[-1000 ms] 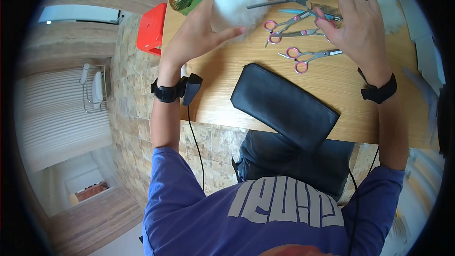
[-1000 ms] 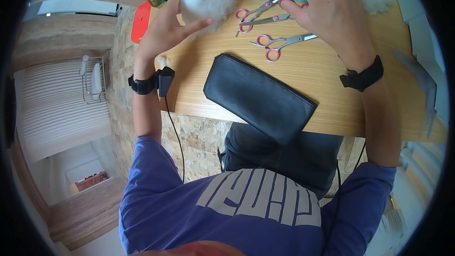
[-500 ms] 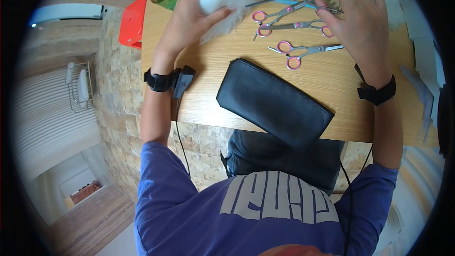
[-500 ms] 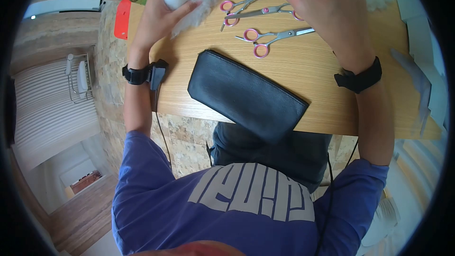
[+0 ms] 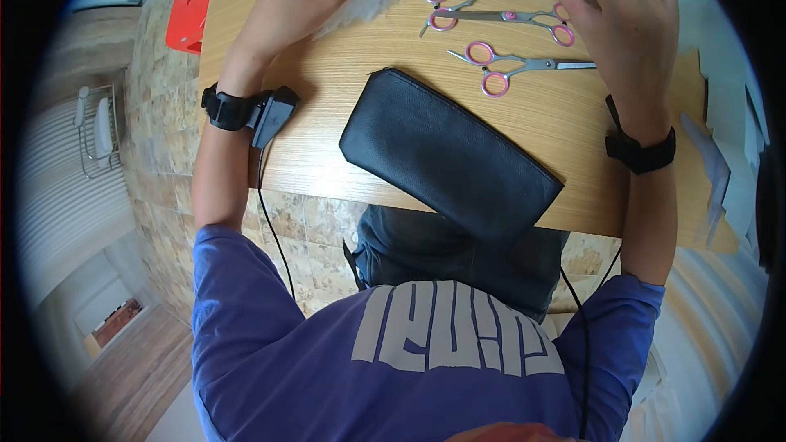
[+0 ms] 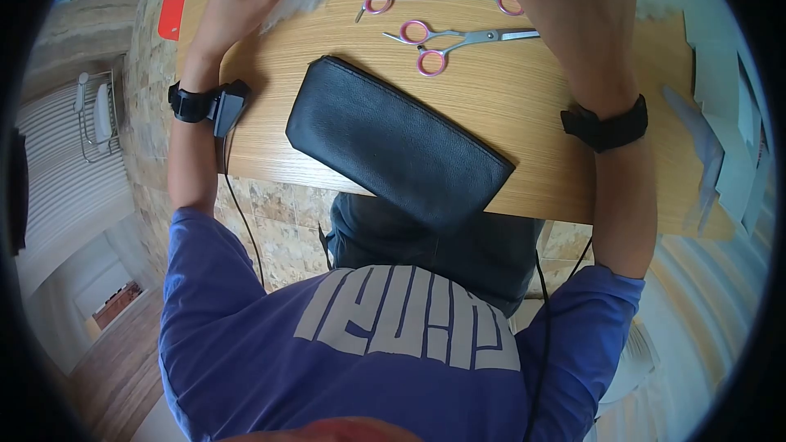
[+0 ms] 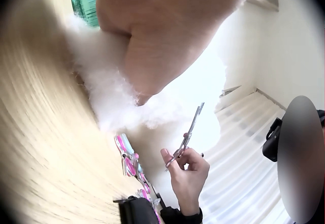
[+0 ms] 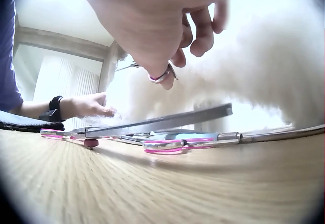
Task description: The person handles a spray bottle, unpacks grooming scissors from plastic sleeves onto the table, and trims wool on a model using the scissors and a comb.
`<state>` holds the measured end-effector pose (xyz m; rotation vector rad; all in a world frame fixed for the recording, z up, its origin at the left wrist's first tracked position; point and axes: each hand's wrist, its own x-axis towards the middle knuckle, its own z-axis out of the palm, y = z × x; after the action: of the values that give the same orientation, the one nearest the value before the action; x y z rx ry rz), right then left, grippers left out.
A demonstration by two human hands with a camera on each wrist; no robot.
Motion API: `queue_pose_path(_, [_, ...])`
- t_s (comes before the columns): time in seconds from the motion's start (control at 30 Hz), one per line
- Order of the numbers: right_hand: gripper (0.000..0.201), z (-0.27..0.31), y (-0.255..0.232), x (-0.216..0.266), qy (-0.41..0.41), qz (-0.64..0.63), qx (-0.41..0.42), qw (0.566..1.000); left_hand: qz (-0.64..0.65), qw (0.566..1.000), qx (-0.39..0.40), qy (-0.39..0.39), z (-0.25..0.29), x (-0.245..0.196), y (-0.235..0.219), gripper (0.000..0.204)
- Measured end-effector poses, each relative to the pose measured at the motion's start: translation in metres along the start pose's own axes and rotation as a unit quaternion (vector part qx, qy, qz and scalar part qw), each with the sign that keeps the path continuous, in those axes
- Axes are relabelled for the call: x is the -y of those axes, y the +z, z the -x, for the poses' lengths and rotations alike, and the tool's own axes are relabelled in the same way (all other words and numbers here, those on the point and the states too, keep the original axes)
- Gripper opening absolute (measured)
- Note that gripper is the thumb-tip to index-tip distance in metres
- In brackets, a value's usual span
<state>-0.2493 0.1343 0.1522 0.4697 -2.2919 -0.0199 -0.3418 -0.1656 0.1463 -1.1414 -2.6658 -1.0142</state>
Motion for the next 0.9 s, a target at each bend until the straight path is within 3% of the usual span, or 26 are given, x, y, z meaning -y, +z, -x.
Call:
queue_pose_path(0.13, [0.024, 0.001, -0.001, -0.004, -0.063, -0.023, -0.055, 0.996, -0.022, 0.998, -0.033, 0.048, 0.0, -0.002, 0.002, 0.075])
queue_pose_path(0.2, [0.03, 0.01, 0.003, -0.013, -0.018, -0.021, 0.035, 0.999, -0.024, 0.998, -0.037, 0.054, 0.0, -0.002, 0.002, 0.074])
queue_pose_path(0.33, [0.022, 0.009, 0.002, -0.008, -0.044, -0.043, 0.017, 0.998, 0.043, 0.999, -0.011, 0.017, 0.0, -0.002, 0.0, 0.072])
queue_pose_path(0.5, [0.033, 0.005, 0.0, -0.003, -0.04, -0.072, 0.026, 0.996, 0.068, 0.998, 0.003, -0.008, -0.001, 0.001, 0.0, 0.07])
queue_pose_path(0.57, [0.034, 0.006, 0.0, -0.003, -0.036, -0.073, 0.026, 0.996, 0.018, 0.997, -0.026, 0.07, 0.0, 0.014, 0.003, 0.07])
queue_pose_path(0.7, [0.033, 0.004, -0.002, -0.001, -0.029, -0.071, 0.027, 0.997, 0.0, 0.997, -0.024, 0.075, 0.001, 0.016, 0.003, 0.07])
queue_pose_path(0.9, [0.023, 0.009, 0.002, -0.006, -0.059, -0.055, 0.059, 0.995, 0.016, 1.0, -0.002, 0.012, 0.0, -0.003, -0.003, 0.071])
